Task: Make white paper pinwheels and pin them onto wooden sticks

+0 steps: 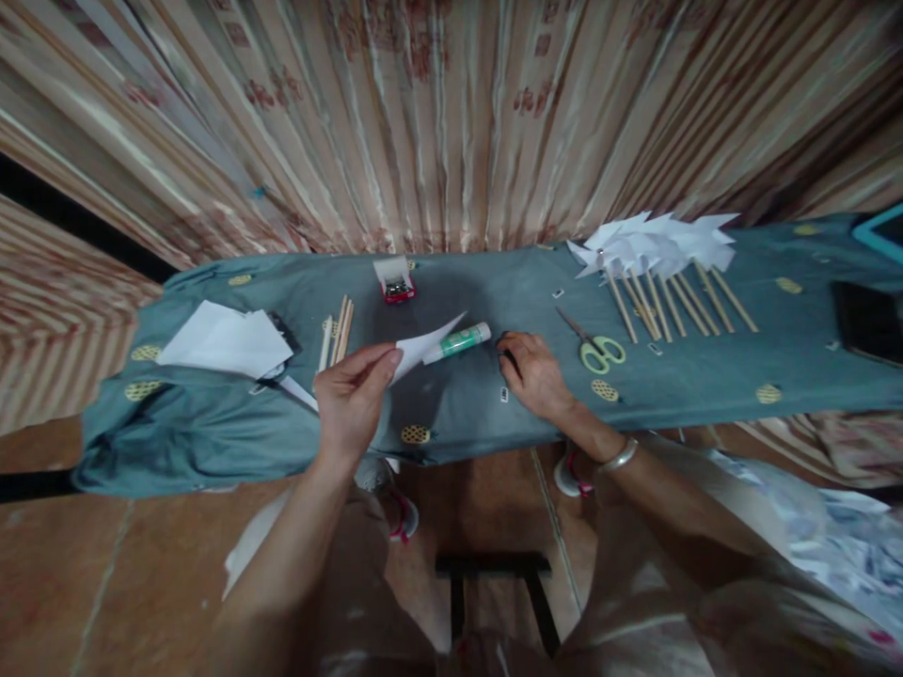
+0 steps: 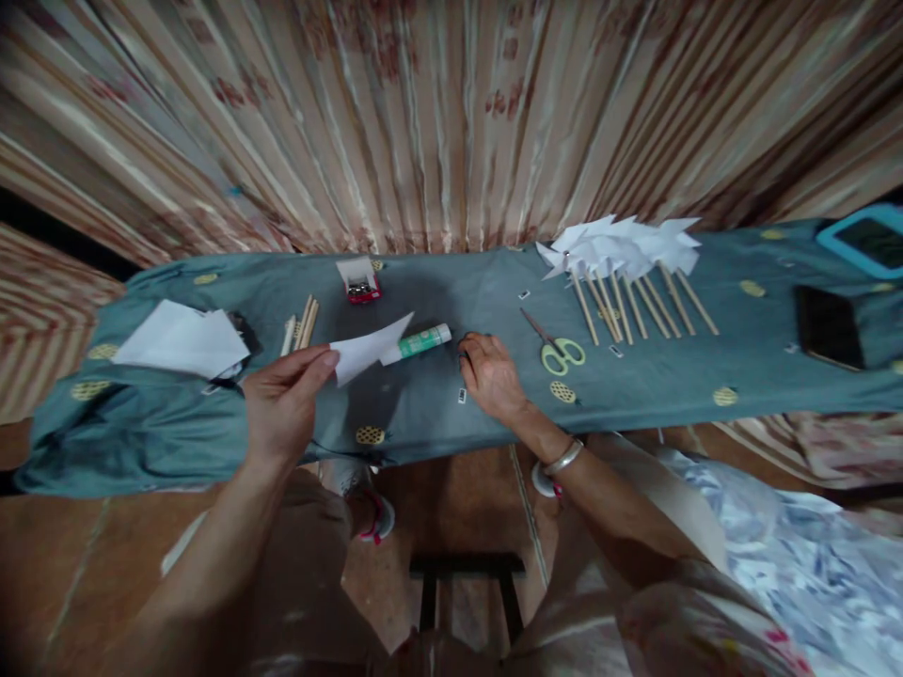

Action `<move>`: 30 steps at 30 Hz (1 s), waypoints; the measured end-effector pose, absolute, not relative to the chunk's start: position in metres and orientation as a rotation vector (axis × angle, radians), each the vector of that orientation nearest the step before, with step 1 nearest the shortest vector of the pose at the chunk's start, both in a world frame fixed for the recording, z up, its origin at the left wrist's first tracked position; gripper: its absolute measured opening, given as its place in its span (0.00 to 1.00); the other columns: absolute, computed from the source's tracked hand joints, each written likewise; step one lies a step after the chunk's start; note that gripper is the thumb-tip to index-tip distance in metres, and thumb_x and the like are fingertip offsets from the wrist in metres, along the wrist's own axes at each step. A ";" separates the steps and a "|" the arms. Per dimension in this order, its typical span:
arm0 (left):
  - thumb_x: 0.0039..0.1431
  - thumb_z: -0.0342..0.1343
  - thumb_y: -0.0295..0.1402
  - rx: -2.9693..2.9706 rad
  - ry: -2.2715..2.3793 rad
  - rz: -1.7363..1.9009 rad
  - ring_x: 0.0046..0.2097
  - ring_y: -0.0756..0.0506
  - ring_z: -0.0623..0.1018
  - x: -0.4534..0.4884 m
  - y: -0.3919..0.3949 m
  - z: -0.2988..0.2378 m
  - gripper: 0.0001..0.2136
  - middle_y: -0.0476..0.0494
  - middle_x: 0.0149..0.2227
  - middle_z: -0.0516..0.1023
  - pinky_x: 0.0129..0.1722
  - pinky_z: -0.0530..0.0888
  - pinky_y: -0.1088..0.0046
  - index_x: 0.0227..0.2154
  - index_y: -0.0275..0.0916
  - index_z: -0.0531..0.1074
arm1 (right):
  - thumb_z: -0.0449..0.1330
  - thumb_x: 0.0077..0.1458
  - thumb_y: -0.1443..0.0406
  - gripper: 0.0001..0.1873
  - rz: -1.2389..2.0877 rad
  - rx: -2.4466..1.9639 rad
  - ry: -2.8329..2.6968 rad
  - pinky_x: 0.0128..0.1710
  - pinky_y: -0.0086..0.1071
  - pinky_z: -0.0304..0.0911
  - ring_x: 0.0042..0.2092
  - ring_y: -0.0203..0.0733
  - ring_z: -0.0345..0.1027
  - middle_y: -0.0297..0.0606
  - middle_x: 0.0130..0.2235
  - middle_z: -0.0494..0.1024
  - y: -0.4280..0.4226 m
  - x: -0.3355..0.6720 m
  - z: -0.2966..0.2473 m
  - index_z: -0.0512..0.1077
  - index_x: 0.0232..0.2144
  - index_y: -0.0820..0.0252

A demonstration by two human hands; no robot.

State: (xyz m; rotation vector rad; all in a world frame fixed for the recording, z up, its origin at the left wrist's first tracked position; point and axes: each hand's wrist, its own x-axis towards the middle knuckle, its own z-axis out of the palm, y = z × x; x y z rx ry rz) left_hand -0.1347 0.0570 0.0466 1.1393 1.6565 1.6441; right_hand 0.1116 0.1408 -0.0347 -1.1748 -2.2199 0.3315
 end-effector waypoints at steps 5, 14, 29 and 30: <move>0.36 0.74 0.41 0.625 1.200 1.561 0.27 0.49 0.77 -0.088 0.074 0.048 0.15 0.51 0.22 0.78 0.34 0.77 0.71 0.26 0.39 0.80 | 0.58 0.55 0.56 0.15 1.097 -1.176 -1.844 0.45 0.42 0.68 0.41 0.47 0.74 0.41 0.37 0.81 0.156 0.115 -0.023 0.76 0.37 0.60; 0.30 0.76 0.40 0.477 1.153 1.452 0.28 0.49 0.77 -0.050 0.096 0.024 0.18 0.49 0.24 0.79 0.34 0.77 0.70 0.25 0.37 0.79 | 0.68 0.40 0.42 0.27 1.798 -1.061 -1.237 0.33 0.32 0.68 0.33 0.39 0.73 0.36 0.30 0.80 0.154 0.141 0.025 0.76 0.29 0.59; 0.37 0.70 0.33 0.954 1.201 1.006 0.27 0.50 0.74 -0.041 0.095 0.001 0.30 0.51 0.29 0.78 0.25 0.73 0.74 0.48 0.34 0.72 | 0.66 0.44 0.53 0.17 1.555 -1.215 -1.510 0.24 0.30 0.60 0.25 0.36 0.66 0.32 0.26 0.75 0.160 0.155 0.001 0.72 0.30 0.60; 0.37 0.69 0.34 0.950 1.199 0.993 0.27 0.49 0.75 -0.041 0.094 0.000 0.32 0.51 0.29 0.78 0.25 0.74 0.74 0.49 0.33 0.71 | 0.65 0.46 0.54 0.18 1.435 -1.240 -1.562 0.27 0.32 0.64 0.28 0.39 0.68 0.34 0.29 0.77 0.158 0.155 0.000 0.73 0.34 0.60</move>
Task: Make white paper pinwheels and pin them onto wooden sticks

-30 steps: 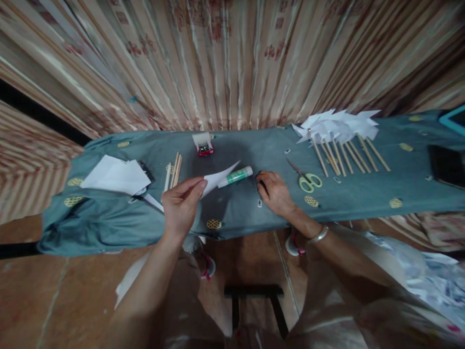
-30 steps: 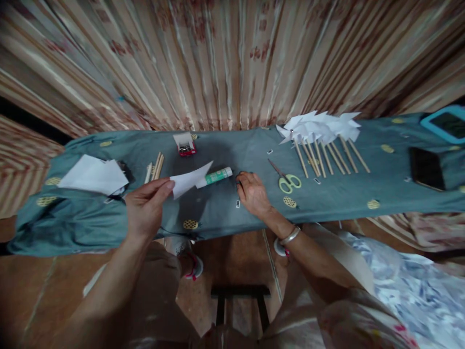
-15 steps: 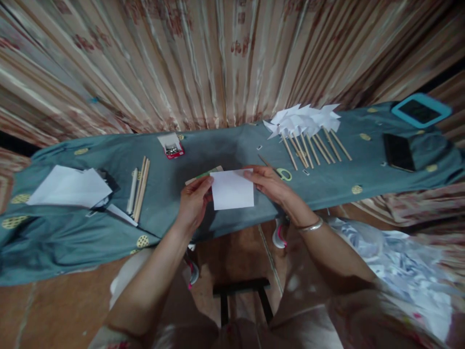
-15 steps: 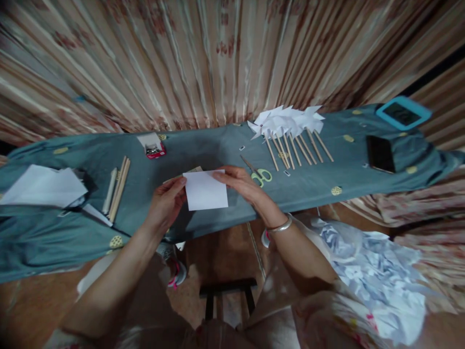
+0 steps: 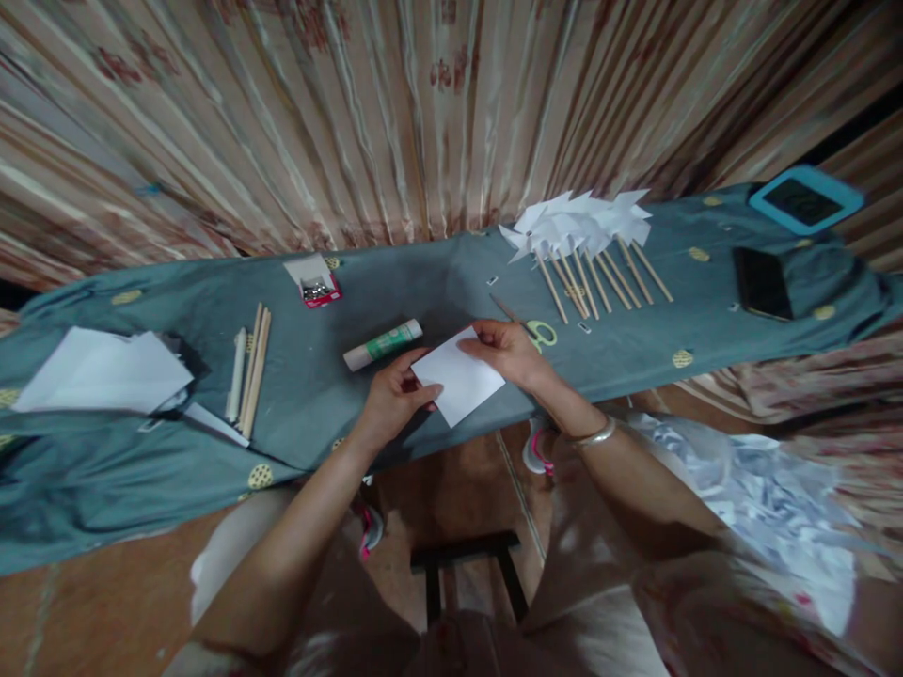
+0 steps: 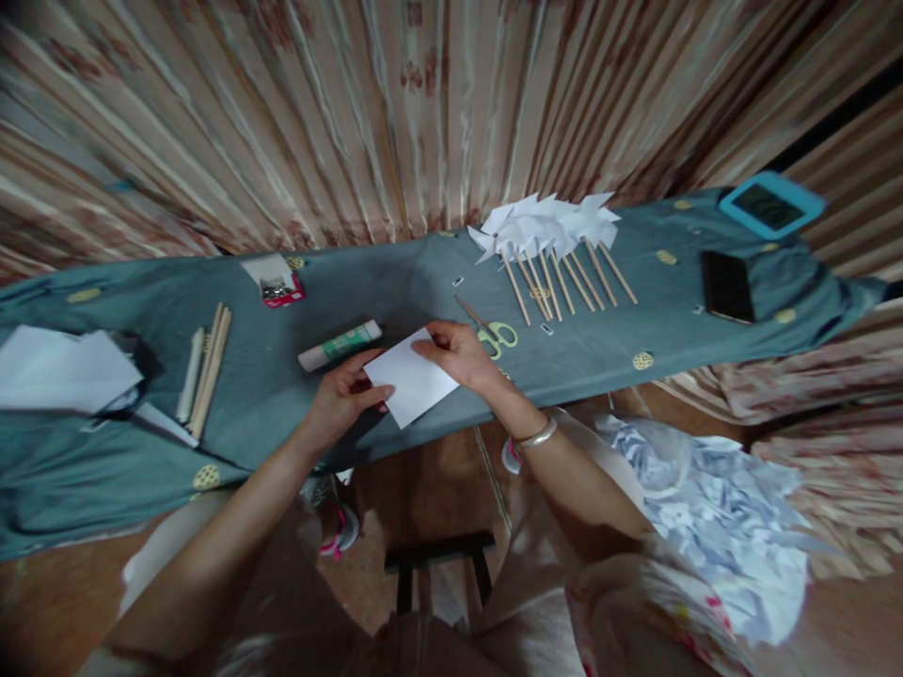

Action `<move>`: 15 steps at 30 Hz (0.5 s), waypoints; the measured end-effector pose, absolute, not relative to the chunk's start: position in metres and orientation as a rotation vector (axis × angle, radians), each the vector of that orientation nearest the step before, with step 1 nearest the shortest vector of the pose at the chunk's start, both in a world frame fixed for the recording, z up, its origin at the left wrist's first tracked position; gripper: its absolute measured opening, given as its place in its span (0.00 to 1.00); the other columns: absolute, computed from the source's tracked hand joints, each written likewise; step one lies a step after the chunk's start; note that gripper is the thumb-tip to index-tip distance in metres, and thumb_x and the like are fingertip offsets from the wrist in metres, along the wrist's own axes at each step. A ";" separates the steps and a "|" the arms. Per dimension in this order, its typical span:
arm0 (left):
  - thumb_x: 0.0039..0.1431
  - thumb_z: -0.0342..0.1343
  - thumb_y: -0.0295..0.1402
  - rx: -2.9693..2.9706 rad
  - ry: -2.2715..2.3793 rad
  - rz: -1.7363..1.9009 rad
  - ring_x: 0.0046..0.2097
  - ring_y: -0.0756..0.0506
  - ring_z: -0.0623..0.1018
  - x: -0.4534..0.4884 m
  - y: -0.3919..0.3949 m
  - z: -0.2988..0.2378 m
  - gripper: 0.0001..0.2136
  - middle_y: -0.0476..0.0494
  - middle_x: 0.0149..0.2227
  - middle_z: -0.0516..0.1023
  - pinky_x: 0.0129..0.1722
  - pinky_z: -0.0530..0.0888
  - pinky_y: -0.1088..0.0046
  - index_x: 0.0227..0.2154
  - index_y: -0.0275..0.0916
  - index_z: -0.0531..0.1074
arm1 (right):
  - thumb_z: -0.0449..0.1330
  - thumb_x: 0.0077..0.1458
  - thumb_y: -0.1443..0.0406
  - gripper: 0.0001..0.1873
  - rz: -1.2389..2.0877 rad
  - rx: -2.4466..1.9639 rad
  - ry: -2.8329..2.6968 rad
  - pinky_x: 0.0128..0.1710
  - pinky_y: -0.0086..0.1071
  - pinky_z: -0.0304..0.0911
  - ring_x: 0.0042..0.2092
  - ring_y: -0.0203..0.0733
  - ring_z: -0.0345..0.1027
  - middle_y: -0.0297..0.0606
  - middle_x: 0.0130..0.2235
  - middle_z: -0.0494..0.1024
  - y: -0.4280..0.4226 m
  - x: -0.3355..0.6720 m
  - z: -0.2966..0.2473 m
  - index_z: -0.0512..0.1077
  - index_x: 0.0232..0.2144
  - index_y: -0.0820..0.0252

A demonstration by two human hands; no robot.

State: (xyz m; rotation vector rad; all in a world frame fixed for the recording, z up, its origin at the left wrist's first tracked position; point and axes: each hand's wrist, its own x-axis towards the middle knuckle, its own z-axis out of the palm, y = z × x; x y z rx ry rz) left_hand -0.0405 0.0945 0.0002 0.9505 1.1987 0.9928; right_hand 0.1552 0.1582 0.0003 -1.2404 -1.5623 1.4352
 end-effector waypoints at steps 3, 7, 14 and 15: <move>0.37 0.69 0.35 0.905 1.222 1.027 0.27 0.49 0.75 -0.040 0.093 -0.002 0.34 0.51 0.29 0.77 0.26 0.76 0.72 0.52 0.33 0.68 | 0.60 0.52 0.61 0.19 0.961 -1.279 -1.748 0.46 0.40 0.69 0.42 0.46 0.74 0.42 0.43 0.80 0.150 0.158 0.003 0.72 0.47 0.60; 0.36 0.70 0.34 0.802 1.272 1.128 0.27 0.49 0.76 -0.041 0.093 -0.004 0.36 0.52 0.28 0.76 0.26 0.78 0.71 0.52 0.35 0.66 | 0.51 0.50 0.74 0.23 0.626 -1.194 -2.081 0.58 0.45 0.63 0.56 0.49 0.69 0.46 0.53 0.76 0.132 0.166 0.010 0.71 0.48 0.59; 0.36 0.72 0.33 0.732 1.237 1.146 0.30 0.48 0.78 -0.039 0.088 -0.003 0.36 0.52 0.31 0.77 0.30 0.80 0.70 0.51 0.37 0.66 | 0.51 0.55 0.73 0.21 0.461 -1.027 -2.466 0.59 0.53 0.60 0.61 0.54 0.62 0.51 0.61 0.69 0.105 0.168 0.007 0.68 0.51 0.60; 0.36 0.72 0.33 0.729 1.228 1.133 0.30 0.48 0.78 -0.038 0.087 -0.003 0.36 0.52 0.31 0.77 0.30 0.80 0.70 0.51 0.36 0.66 | 0.51 0.57 0.72 0.19 0.456 -1.015 -2.468 0.59 0.52 0.60 0.60 0.54 0.63 0.50 0.60 0.70 0.103 0.168 0.007 0.69 0.50 0.59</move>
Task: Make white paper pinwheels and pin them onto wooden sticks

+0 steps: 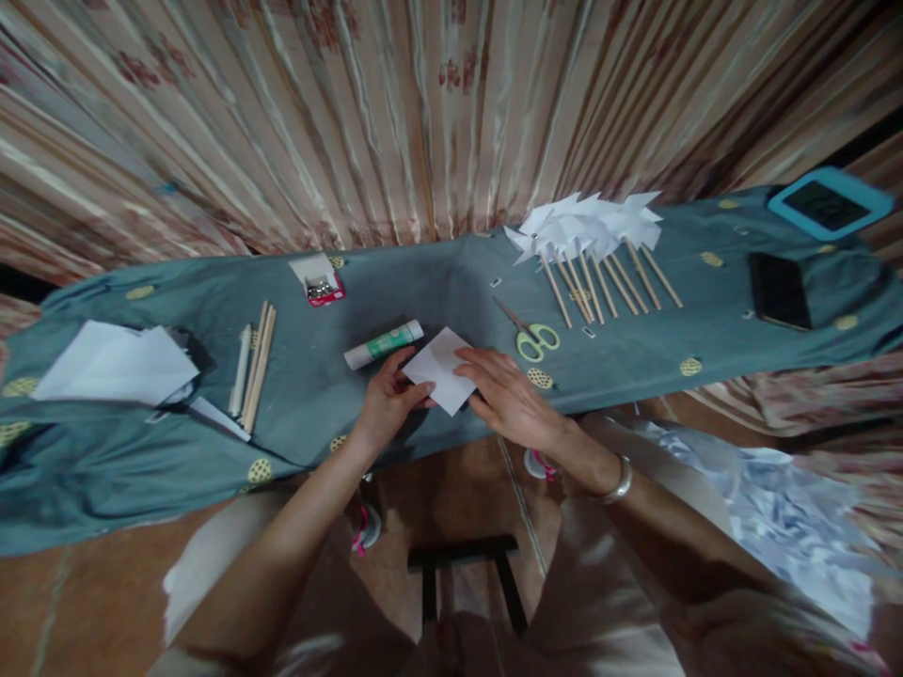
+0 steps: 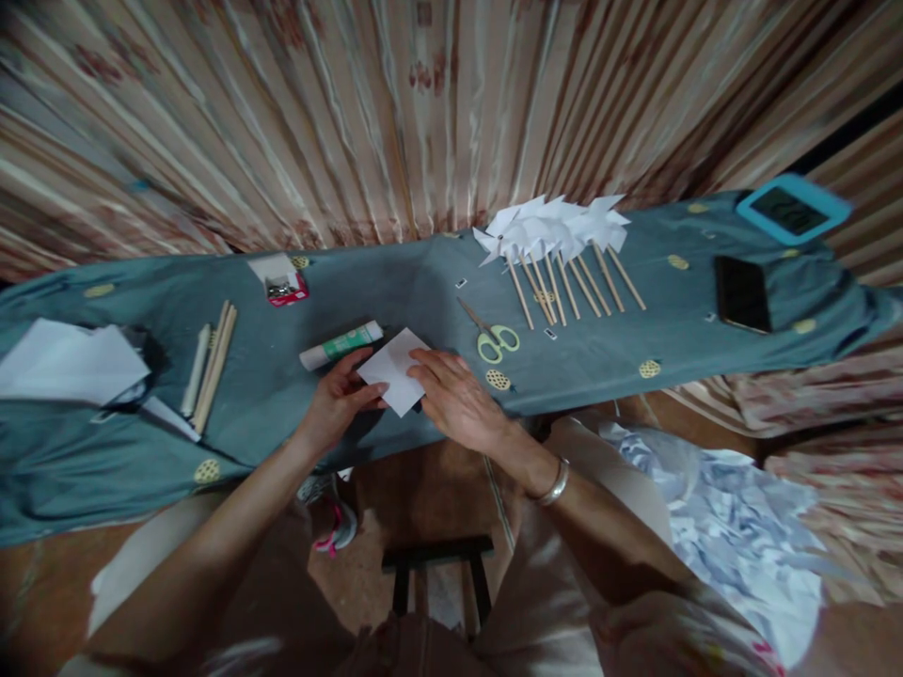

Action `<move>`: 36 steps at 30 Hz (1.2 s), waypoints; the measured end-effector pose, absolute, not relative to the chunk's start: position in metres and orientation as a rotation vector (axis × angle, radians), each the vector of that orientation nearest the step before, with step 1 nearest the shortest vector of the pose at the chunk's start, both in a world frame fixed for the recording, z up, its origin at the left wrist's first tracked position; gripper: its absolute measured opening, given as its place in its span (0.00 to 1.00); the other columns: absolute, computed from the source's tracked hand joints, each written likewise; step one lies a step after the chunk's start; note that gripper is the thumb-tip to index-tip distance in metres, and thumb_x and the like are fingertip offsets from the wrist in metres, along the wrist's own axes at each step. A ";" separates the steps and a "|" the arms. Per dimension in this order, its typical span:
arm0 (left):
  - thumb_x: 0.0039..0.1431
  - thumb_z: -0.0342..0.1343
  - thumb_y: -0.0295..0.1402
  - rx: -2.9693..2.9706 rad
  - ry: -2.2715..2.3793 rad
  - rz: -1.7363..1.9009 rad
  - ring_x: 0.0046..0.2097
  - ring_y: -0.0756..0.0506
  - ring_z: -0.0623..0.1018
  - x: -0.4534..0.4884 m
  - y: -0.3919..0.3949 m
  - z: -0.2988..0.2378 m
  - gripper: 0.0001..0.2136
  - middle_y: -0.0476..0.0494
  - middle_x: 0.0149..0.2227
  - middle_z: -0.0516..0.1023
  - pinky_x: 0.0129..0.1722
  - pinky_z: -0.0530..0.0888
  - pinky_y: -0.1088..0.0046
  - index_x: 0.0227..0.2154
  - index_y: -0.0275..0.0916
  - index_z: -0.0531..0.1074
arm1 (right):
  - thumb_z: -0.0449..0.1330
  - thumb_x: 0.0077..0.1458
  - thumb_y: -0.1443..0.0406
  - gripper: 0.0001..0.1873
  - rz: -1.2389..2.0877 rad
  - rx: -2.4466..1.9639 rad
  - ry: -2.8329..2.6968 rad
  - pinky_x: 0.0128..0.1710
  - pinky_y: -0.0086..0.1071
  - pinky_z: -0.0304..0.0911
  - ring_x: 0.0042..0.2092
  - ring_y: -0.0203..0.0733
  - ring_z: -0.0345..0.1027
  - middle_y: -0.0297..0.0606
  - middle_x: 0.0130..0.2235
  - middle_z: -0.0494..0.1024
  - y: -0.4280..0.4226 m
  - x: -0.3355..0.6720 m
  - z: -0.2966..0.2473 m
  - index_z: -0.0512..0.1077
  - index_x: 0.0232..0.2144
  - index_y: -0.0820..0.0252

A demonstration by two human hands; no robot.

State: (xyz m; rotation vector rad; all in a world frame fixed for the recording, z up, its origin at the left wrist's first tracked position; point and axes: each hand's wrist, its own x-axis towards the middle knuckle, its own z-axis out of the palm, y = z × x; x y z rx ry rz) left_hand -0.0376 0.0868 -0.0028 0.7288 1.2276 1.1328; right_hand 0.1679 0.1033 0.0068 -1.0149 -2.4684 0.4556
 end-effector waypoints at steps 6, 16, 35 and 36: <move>0.38 0.72 0.39 0.813 1.193 1.032 0.26 0.48 0.78 -0.038 0.079 -0.003 0.32 0.52 0.27 0.76 0.29 0.79 0.70 0.49 0.38 0.70 | 0.52 0.60 0.72 0.11 0.558 -0.912 -2.461 0.54 0.44 0.67 0.52 0.49 0.71 0.47 0.51 0.78 0.102 0.176 0.006 0.74 0.40 0.61; 0.56 0.62 0.45 1.932 1.430 0.958 0.43 0.43 0.77 -0.061 0.068 0.003 0.14 0.41 0.41 0.79 0.42 0.75 0.67 0.40 0.42 0.81 | 0.57 0.61 0.66 0.08 0.986 -1.023 -2.248 0.47 0.39 0.68 0.45 0.44 0.75 0.41 0.42 0.82 0.103 0.181 0.006 0.76 0.38 0.57; 0.62 0.55 0.35 2.067 1.499 0.937 0.47 0.40 0.77 -0.043 0.074 -0.010 0.16 0.37 0.49 0.78 0.49 0.74 0.60 0.53 0.40 0.73 | 0.61 0.55 0.64 0.06 0.746 -1.328 -2.059 0.55 0.47 0.64 0.52 0.51 0.72 0.45 0.49 0.78 0.120 0.175 -0.011 0.76 0.28 0.56; 0.64 0.54 0.34 2.196 1.471 0.918 0.52 0.39 0.76 -0.041 0.071 -0.009 0.16 0.36 0.53 0.76 0.52 0.73 0.57 0.54 0.40 0.72 | 0.61 0.55 0.64 0.06 0.728 -1.326 -2.070 0.55 0.48 0.64 0.52 0.51 0.71 0.45 0.49 0.78 0.120 0.174 -0.013 0.76 0.28 0.56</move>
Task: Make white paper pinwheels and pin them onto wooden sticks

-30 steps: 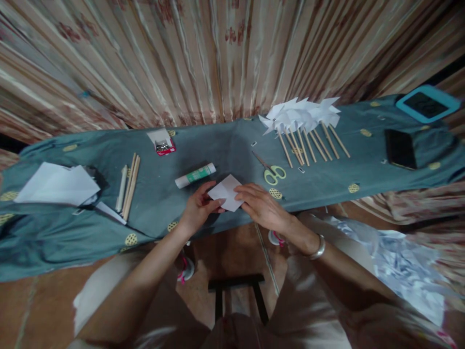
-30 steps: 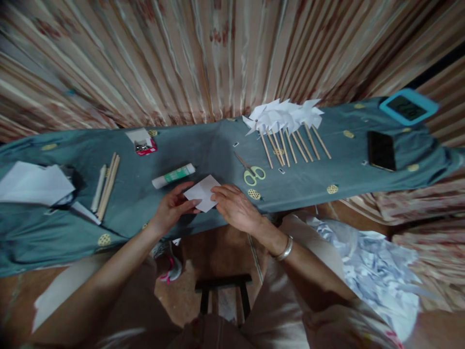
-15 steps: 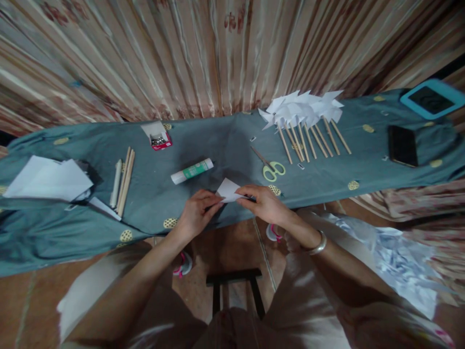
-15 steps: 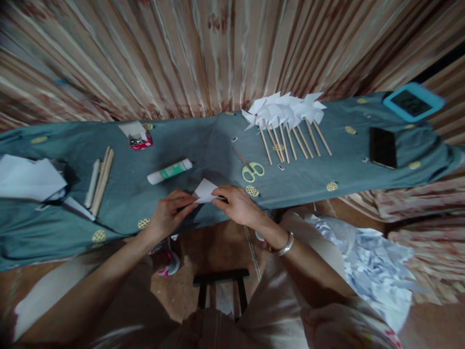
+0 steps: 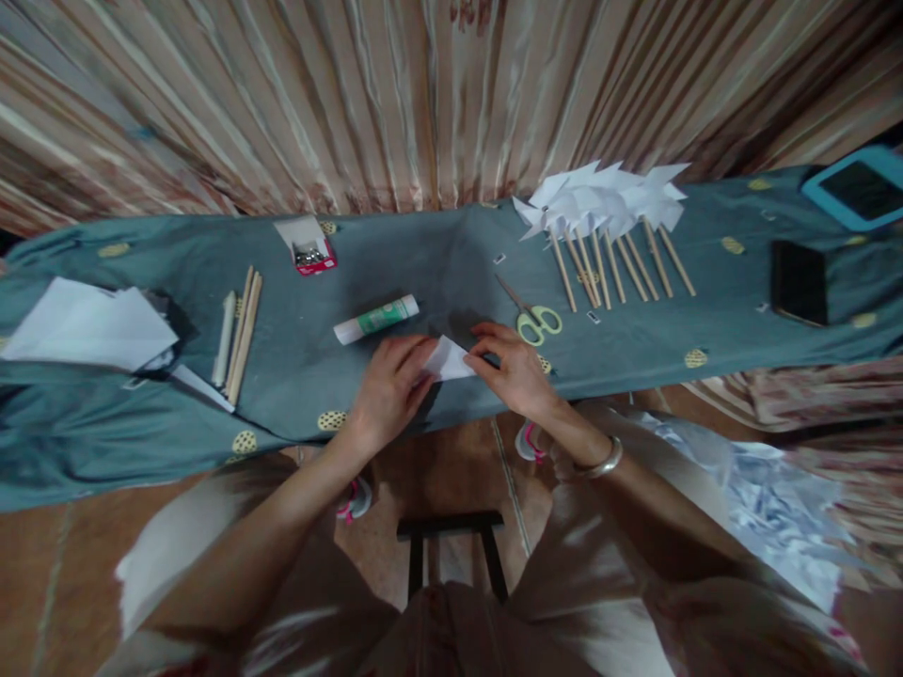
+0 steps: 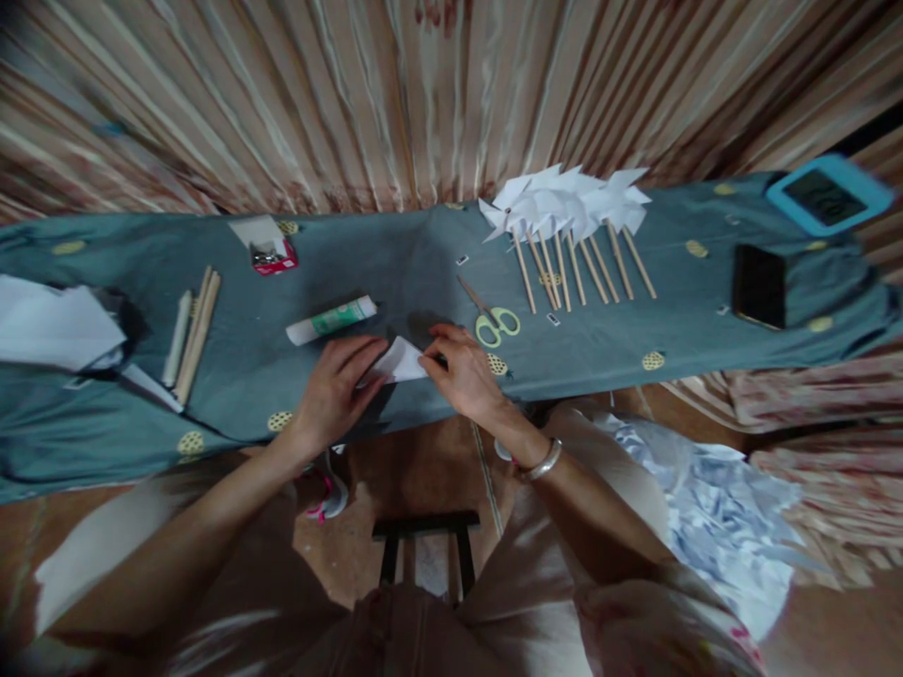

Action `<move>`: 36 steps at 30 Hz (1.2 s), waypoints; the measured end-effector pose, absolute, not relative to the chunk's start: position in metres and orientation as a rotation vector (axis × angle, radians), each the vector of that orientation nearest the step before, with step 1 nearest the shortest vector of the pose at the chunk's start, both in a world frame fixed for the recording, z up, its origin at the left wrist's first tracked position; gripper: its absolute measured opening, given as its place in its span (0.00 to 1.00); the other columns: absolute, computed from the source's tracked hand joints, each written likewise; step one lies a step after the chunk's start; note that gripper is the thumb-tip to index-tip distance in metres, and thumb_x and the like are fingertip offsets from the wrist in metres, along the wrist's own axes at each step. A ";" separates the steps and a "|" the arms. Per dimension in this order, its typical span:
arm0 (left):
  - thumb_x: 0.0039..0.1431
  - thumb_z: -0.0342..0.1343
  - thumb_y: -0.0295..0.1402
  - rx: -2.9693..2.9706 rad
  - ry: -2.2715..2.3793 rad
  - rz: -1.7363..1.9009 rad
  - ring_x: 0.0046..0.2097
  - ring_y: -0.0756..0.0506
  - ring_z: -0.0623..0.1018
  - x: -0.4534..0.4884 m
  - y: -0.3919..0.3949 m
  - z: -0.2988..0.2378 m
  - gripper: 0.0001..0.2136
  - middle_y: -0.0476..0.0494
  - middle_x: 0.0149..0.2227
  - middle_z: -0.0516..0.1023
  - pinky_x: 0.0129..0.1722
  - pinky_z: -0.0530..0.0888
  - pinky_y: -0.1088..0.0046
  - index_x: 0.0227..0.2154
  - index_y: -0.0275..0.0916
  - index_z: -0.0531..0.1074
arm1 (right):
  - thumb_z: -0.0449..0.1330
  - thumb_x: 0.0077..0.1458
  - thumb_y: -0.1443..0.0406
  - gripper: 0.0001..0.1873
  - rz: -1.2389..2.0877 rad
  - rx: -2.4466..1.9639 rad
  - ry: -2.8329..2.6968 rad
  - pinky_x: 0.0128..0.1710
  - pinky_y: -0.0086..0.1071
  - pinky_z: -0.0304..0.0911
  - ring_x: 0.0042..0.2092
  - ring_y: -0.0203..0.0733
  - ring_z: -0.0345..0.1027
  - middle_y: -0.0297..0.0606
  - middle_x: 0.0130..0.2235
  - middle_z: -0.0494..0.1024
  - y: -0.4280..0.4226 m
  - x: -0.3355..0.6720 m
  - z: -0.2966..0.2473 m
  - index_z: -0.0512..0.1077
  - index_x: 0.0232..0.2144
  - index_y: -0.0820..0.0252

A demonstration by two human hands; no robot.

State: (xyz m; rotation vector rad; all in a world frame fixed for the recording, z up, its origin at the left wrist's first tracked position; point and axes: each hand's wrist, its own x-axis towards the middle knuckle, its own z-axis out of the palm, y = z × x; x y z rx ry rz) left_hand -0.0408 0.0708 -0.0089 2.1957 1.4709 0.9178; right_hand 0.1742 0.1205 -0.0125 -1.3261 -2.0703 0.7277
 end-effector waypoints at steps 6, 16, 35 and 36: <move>0.67 0.48 0.31 2.592 1.214 0.649 0.68 0.35 0.61 -0.022 0.040 -0.021 0.24 0.29 0.65 0.64 0.63 0.65 0.48 0.65 0.35 0.56 | 0.61 0.56 0.65 0.06 0.640 -1.322 -2.089 0.55 0.47 0.65 0.51 0.50 0.72 0.45 0.47 0.79 0.120 0.171 -0.016 0.75 0.27 0.57; 0.66 0.51 0.36 2.642 1.266 0.603 0.69 0.32 0.58 -0.021 0.033 -0.033 0.29 0.22 0.66 0.60 0.65 0.63 0.48 0.65 0.27 0.52 | 0.61 0.56 0.65 0.07 0.595 -1.332 -2.123 0.55 0.47 0.64 0.51 0.51 0.71 0.45 0.47 0.78 0.121 0.170 -0.014 0.72 0.26 0.56; 0.65 0.52 0.34 2.748 1.274 0.396 0.71 0.30 0.50 -0.018 0.029 -0.029 0.28 0.20 0.67 0.56 0.66 0.60 0.47 0.63 0.21 0.56 | 0.61 0.56 0.64 0.06 0.530 -1.321 -2.128 0.54 0.46 0.64 0.50 0.50 0.71 0.45 0.47 0.78 0.121 0.169 -0.020 0.71 0.27 0.57; 0.65 0.52 0.33 2.749 1.282 0.378 0.71 0.30 0.50 -0.018 0.029 -0.029 0.29 0.20 0.67 0.56 0.66 0.60 0.47 0.63 0.21 0.56 | 0.61 0.57 0.64 0.07 0.530 -1.320 -2.127 0.54 0.46 0.64 0.50 0.50 0.71 0.44 0.47 0.78 0.121 0.169 -0.021 0.71 0.27 0.57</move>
